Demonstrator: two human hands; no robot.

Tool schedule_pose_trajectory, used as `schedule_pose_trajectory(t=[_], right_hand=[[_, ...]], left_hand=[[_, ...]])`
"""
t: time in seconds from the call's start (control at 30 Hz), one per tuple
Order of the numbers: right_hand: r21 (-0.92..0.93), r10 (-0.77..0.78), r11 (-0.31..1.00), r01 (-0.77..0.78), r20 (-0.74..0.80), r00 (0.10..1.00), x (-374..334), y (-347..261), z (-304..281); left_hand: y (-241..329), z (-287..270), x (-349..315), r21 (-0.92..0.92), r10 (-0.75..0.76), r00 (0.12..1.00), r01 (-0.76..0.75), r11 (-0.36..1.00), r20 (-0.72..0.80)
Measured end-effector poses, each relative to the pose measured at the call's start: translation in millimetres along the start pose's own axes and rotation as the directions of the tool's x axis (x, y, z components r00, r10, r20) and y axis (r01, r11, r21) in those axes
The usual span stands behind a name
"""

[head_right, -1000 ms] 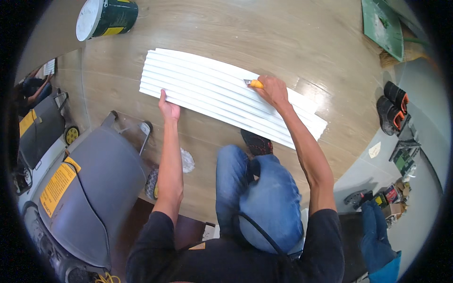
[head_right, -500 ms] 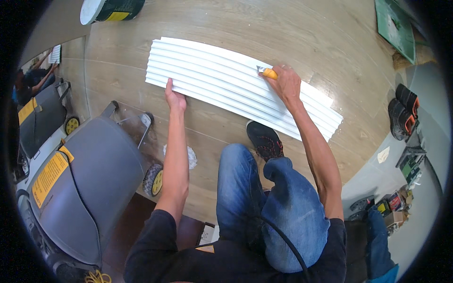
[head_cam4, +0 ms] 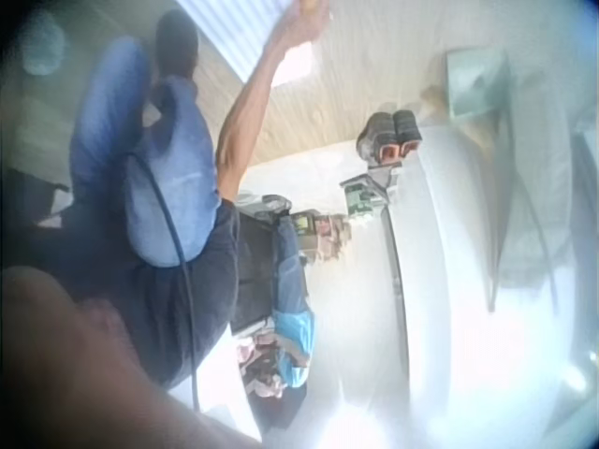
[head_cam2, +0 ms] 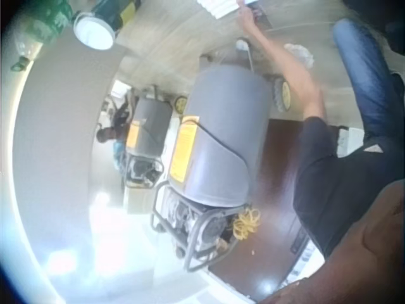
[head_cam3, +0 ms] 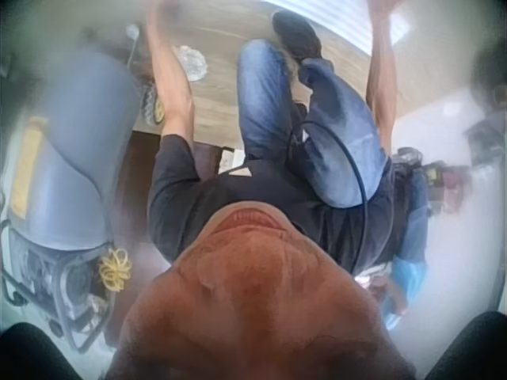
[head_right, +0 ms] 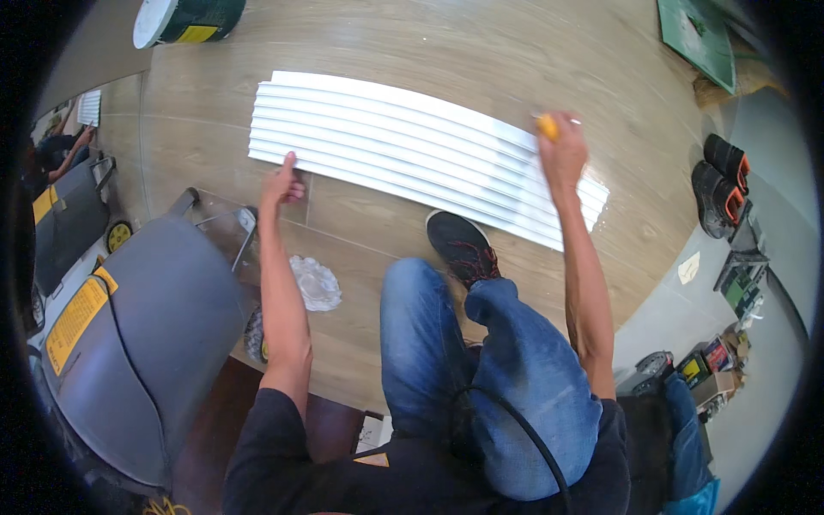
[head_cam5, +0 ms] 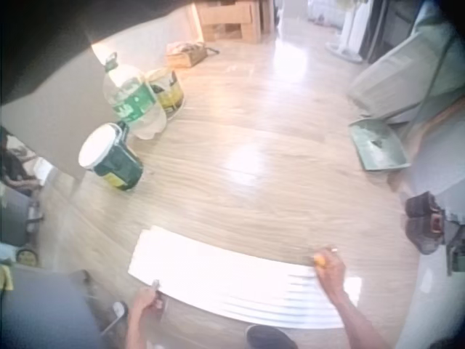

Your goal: The person cuts a white corrugated plastic sheet with a utility knife while sitting on the floor.

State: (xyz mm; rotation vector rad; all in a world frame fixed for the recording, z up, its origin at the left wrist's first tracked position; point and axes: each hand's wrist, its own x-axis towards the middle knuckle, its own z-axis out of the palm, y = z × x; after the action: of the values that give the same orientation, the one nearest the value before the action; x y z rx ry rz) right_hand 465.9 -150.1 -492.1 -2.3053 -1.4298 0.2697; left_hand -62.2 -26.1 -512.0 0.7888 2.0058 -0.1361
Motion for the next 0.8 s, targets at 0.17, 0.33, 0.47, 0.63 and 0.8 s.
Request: schedule_pose_trajectory(t=[0.17,0.33,0.47,0.63,0.8], right_hand=[[-0.130,0.393,0.908,-0.397,-0.059,0.918,-46,115,-75],[0.295,0.626,0.706,-0.643,0.163,0.762,-96,151,-73],[0.507,0.636,0.585,-0.633,0.197,0.746,-96,144,-57],[0.616,0.687,0.463,-0.637,0.205,0.697,-107,158,-56],[0.650,0.693,0.427,-0.629,0.212,0.689,-108,164,-52]], left_hand=[[19,-50,28,0.490,0.578,0.611,-0.329,0.807,-0.541],[46,-52,94,0.483,0.671,0.577,-0.470,0.739,-0.466],[44,-80,128,0.504,0.698,0.611,-0.498,0.706,-0.374],[62,-49,99,0.332,0.669,0.694,-0.585,0.740,-0.266],[66,-50,89,0.173,0.656,0.717,-0.633,0.754,-0.236]])
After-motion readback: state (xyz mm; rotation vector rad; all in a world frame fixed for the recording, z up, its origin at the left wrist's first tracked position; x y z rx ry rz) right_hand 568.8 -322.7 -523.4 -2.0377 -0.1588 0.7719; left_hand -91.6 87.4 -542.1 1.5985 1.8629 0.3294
